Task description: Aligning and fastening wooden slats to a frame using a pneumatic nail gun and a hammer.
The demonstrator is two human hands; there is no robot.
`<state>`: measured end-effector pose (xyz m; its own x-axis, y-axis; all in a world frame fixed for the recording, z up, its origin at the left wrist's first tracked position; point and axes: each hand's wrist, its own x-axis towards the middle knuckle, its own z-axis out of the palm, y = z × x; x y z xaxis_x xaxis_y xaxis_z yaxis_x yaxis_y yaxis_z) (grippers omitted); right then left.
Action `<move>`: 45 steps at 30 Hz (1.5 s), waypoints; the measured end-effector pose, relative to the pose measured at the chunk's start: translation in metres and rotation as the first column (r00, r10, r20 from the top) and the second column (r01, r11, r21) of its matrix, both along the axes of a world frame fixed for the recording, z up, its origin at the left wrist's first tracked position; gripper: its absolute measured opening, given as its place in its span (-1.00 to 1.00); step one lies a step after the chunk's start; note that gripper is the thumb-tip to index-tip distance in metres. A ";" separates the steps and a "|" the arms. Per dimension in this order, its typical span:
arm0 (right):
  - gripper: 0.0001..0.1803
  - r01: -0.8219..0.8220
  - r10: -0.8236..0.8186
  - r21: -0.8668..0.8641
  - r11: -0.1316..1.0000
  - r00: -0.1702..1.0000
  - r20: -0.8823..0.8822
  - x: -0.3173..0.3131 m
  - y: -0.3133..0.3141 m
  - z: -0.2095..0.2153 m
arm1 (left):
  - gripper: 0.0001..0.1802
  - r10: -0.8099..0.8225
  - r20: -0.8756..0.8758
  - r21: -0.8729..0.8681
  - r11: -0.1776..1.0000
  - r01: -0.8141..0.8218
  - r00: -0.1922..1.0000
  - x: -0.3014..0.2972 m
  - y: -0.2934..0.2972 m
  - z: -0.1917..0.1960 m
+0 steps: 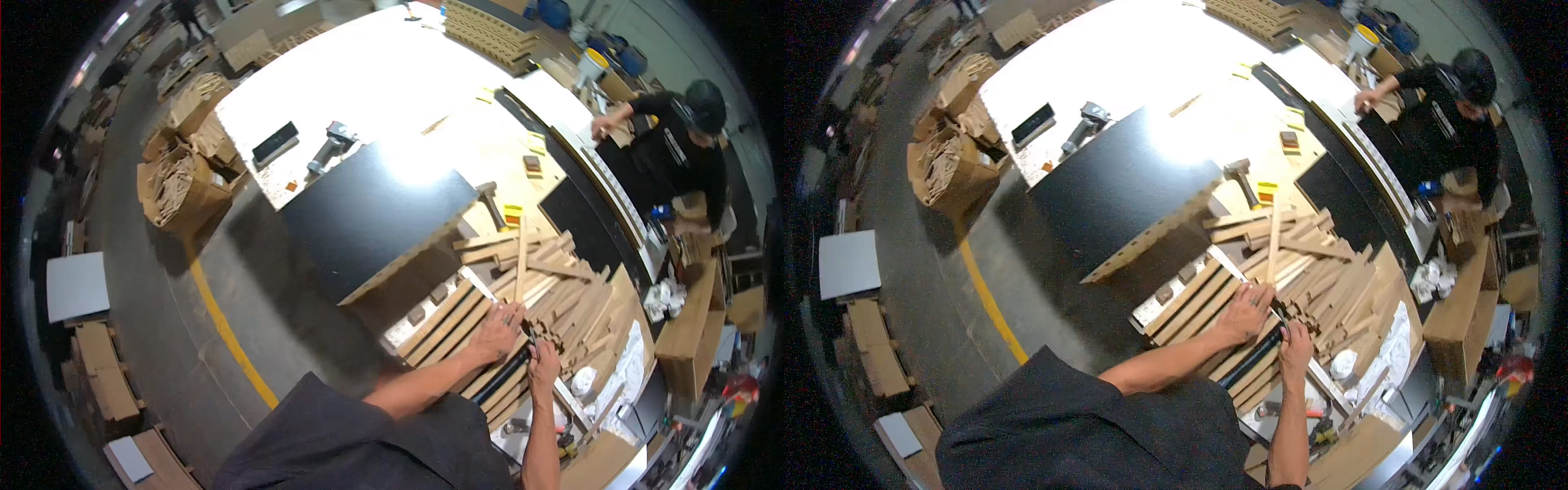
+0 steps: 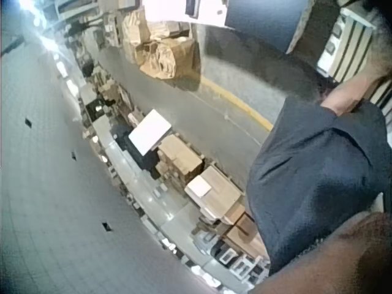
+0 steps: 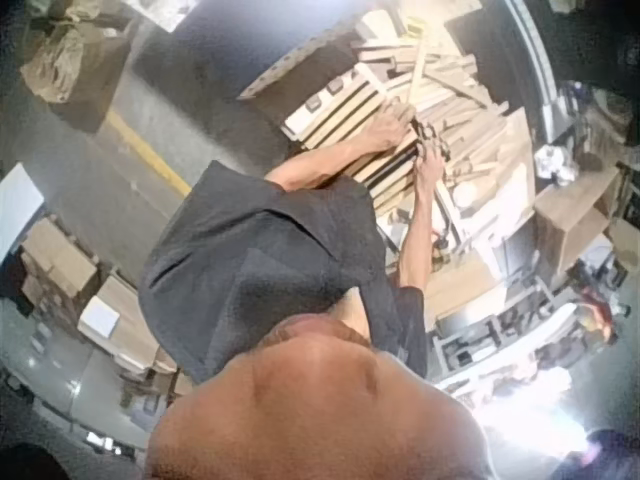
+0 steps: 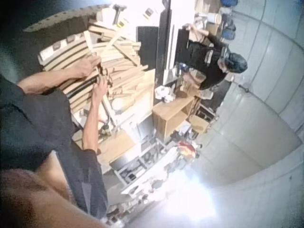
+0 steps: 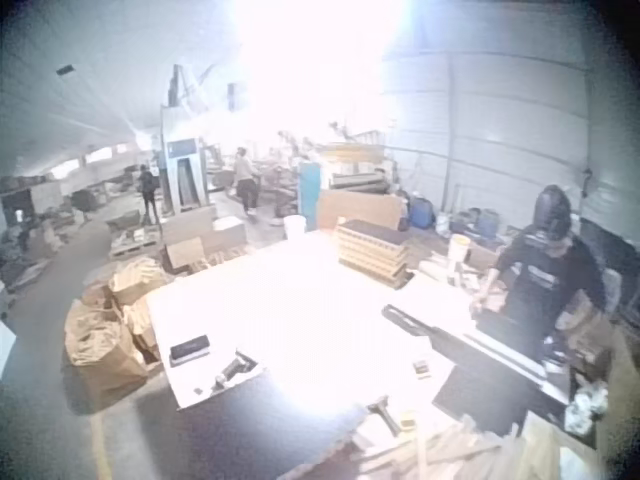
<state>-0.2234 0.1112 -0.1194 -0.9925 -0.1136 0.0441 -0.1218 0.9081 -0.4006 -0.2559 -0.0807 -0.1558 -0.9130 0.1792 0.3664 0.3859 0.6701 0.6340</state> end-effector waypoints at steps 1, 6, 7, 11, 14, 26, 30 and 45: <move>-0.73 -0.001 0.001 0.006 1.000 0.999 -0.051 0.001 0.009 -0.010 | -0.44 0.003 0.036 0.030 1.000 -0.004 0.999 -0.001 0.007 0.001; -0.68 0.114 -0.104 -0.094 0.989 0.989 0.108 -0.010 -0.004 -0.012 | -0.47 -0.119 0.171 -0.184 0.971 0.150 0.978 -0.004 -0.008 0.011; -0.70 0.135 -0.127 -0.167 0.977 0.990 0.056 -0.013 -0.013 -0.005 | -0.46 -0.085 0.077 -0.136 0.986 0.095 0.993 -0.004 -0.014 0.013; -0.64 0.101 -0.115 -0.185 0.978 0.991 -0.068 0.008 -0.002 -0.019 | -0.46 -0.008 -0.025 -0.116 0.993 0.005 1.000 -0.011 -0.005 0.001; -0.72 0.148 -0.168 -0.221 0.964 0.983 -0.072 0.015 -0.007 -0.012 | -0.46 -0.023 -0.041 -0.094 0.995 0.019 0.999 -0.012 0.000 0.001; -0.81 0.204 -0.229 -0.250 0.947 0.970 -0.077 0.012 -0.019 -0.010 | -0.44 -0.032 -0.075 -0.059 0.998 0.028 0.997 -0.008 0.003 -0.001; -0.83 0.286 -0.315 -0.262 0.922 0.946 -0.077 0.019 -0.020 0.006 | -0.43 -0.043 -0.074 -0.081 0.996 0.037 0.996 -0.007 -0.004 -0.005; -0.56 0.793 -0.775 -0.461 0.397 0.559 0.295 0.225 -0.132 -0.026 | -0.41 -0.245 -0.031 -0.335 0.916 0.221 0.969 0.010 -0.031 -0.011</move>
